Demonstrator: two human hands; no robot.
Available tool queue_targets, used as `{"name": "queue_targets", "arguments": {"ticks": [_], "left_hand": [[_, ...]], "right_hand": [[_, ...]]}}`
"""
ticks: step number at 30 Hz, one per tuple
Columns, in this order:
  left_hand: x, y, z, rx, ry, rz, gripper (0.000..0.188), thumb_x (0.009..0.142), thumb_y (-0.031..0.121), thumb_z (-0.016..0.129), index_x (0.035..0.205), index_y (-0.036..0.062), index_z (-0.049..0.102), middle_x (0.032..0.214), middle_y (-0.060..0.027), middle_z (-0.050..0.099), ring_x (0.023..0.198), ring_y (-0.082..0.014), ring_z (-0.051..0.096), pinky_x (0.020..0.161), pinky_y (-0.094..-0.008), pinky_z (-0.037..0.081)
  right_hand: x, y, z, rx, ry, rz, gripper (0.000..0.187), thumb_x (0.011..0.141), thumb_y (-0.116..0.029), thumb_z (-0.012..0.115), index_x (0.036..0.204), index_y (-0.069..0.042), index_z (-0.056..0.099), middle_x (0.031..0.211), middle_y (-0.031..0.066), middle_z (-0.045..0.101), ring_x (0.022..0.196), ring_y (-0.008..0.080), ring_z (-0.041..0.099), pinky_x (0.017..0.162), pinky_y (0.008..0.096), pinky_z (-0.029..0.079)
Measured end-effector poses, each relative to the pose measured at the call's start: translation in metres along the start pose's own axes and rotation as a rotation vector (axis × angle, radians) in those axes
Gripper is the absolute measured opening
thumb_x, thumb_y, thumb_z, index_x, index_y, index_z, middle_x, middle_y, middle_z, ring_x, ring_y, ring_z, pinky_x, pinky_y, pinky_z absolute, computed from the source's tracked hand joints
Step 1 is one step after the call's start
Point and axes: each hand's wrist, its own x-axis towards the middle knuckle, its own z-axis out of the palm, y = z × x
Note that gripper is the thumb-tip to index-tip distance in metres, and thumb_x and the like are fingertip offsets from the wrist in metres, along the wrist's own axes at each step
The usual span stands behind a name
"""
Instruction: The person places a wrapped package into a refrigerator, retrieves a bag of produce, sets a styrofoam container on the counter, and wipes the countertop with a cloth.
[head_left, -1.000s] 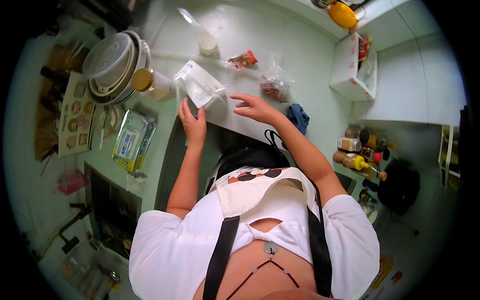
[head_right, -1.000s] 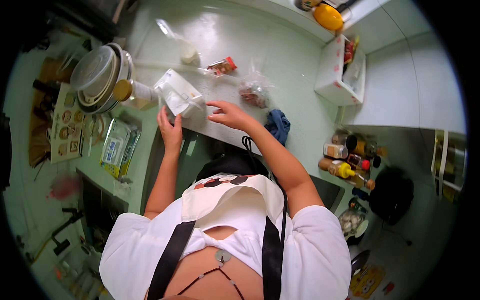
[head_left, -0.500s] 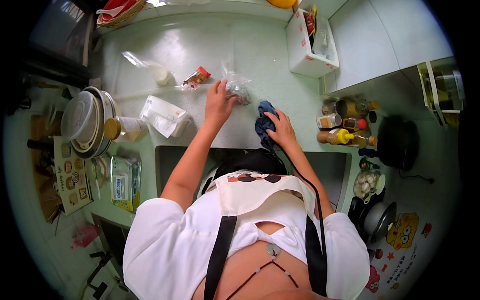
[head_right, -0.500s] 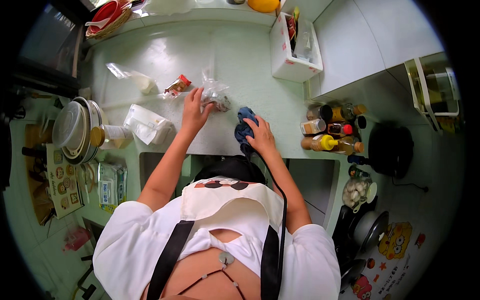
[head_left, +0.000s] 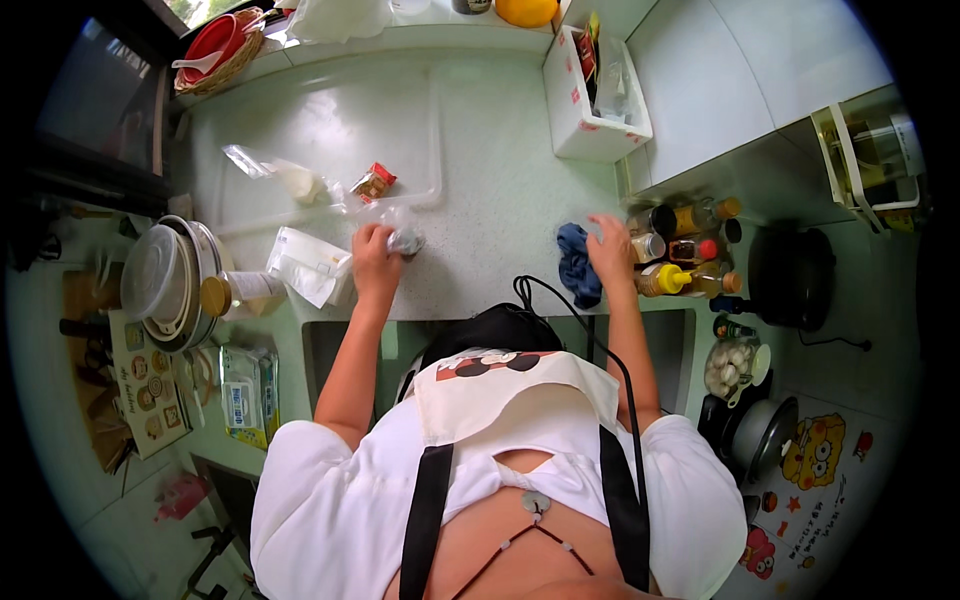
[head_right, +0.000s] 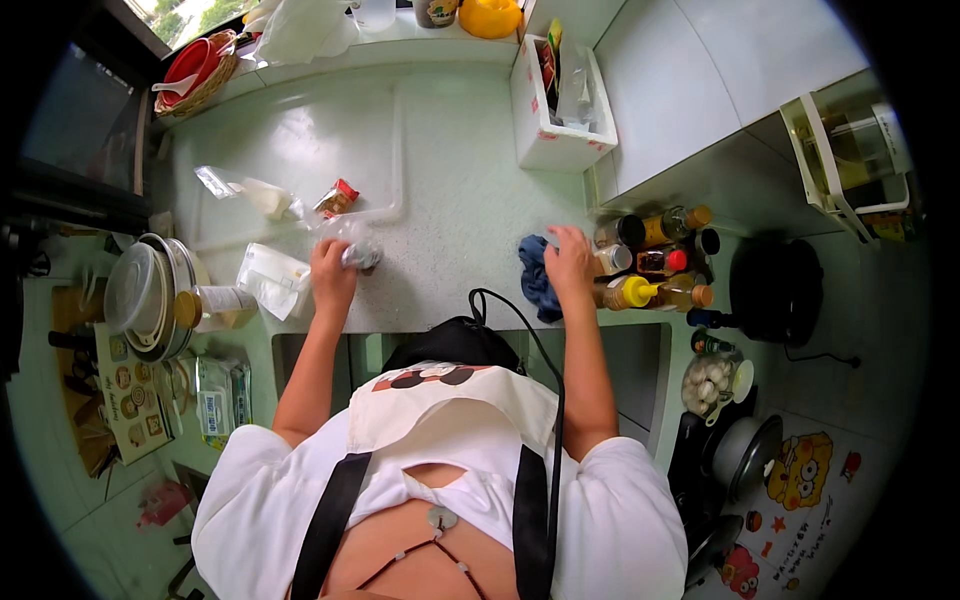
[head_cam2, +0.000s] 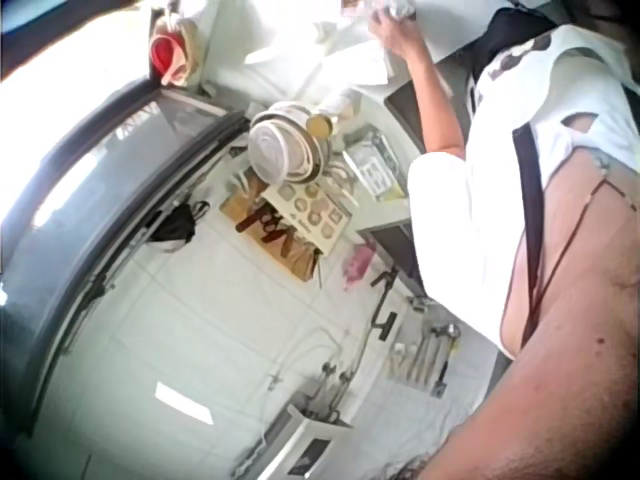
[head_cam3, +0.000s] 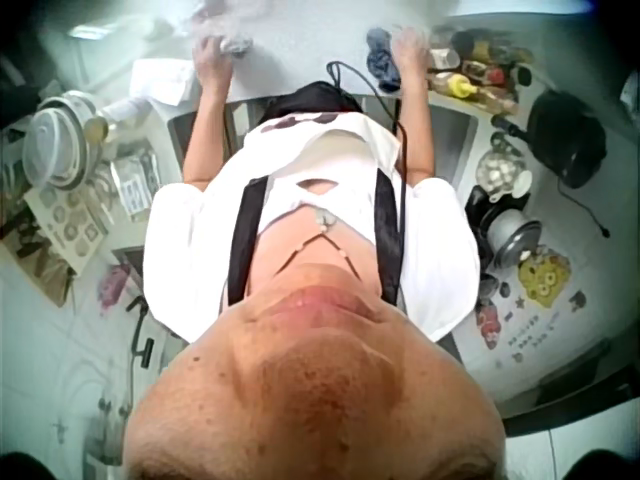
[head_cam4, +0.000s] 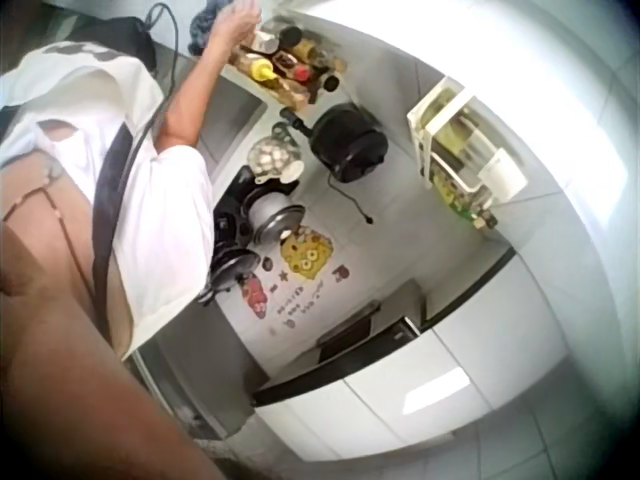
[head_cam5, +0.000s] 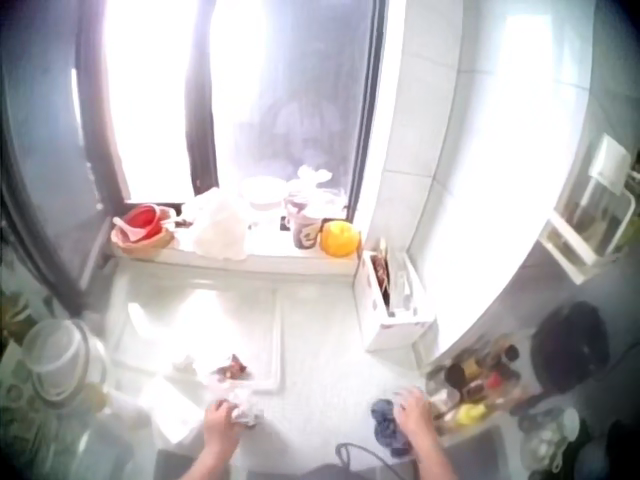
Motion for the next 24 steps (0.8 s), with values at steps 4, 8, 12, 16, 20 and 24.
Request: {"name": "queue_targets", "arguments": {"ticks": [4, 8, 12, 16, 20, 24], "left_hand": [[-0.019, -0.003, -0.01, 0.118, -0.117, -0.008, 0.054, 0.061, 0.001, 0.067, 0.112, 0.0066, 0.051, 0.118, -0.0173, 0.047, 0.113, -0.0358, 0.042, 0.094, -0.0437, 0.037], [-0.023, 0.008, -0.01, 0.198, -0.163, -0.023, 0.073, 0.062, 0.013, 0.075, 0.127, 0.0092, 0.042, 0.132, -0.0173, 0.037, 0.127, -0.0351, 0.029, 0.102, -0.0495, 0.025], [-0.025, 0.03, -0.025, 0.221, -0.122, -0.064, 0.074, 0.065, 0.015, 0.075, 0.13, 0.0093, 0.04, 0.135, -0.0158, 0.035, 0.13, -0.0345, 0.026, 0.106, -0.05, 0.018], [-0.03, 0.024, -0.031, 0.137, 0.019, -0.017, 0.065, 0.067, 0.011, 0.072, 0.126, 0.0101, 0.044, 0.135, -0.0144, 0.037, 0.129, -0.0345, 0.027, 0.105, -0.0463, 0.021], [-0.035, 0.024, -0.042, 0.078, 0.108, 0.01, 0.051, 0.073, 0.008, 0.067, 0.121, 0.0085, 0.049, 0.131, -0.0148, 0.041, 0.127, -0.035, 0.03, 0.105, -0.0478, 0.022], [-0.034, 0.033, -0.044, 0.007, 0.116, 0.036, 0.043, 0.075, 0.006, 0.064, 0.117, 0.0071, 0.053, 0.127, -0.0142, 0.045, 0.124, -0.0355, 0.035, 0.103, -0.048, 0.026]], "right_hand": [[0.063, -0.002, -0.008, 0.049, 0.258, -0.132, 0.04, 0.075, -0.009, 0.06, 0.115, -0.007, 0.053, 0.121, 0.0174, 0.048, 0.109, 0.0355, 0.048, 0.092, 0.0393, 0.041], [0.121, -0.014, -0.011, 0.082, 0.276, -0.106, 0.045, 0.074, -0.011, 0.066, 0.117, -0.01, 0.05, 0.119, 0.015, 0.047, 0.106, 0.0338, 0.05, 0.087, 0.0398, 0.044], [0.156, -0.011, -0.004, -0.044, 0.177, -0.13, 0.044, 0.072, -0.013, 0.069, 0.112, -0.01, 0.052, 0.112, 0.0132, 0.05, 0.1, 0.0305, 0.054, 0.078, 0.039, 0.047], [0.177, 0.004, 0.017, -0.059, 0.146, -0.134, 0.038, 0.07, -0.019, 0.072, 0.103, -0.01, 0.057, 0.103, 0.0102, 0.056, 0.088, 0.0285, 0.059, 0.073, 0.0395, 0.048], [0.162, -0.046, -0.008, -0.124, 0.078, -0.158, 0.031, 0.072, -0.027, 0.071, 0.096, -0.011, 0.059, 0.094, 0.0088, 0.059, 0.083, 0.0284, 0.061, 0.07, 0.0408, 0.048], [0.127, -0.082, -0.007, -0.134, 0.075, -0.188, 0.027, 0.073, -0.033, 0.068, 0.087, -0.012, 0.06, 0.086, 0.0107, 0.059, 0.075, 0.0316, 0.061, 0.063, 0.0443, 0.049]]}}
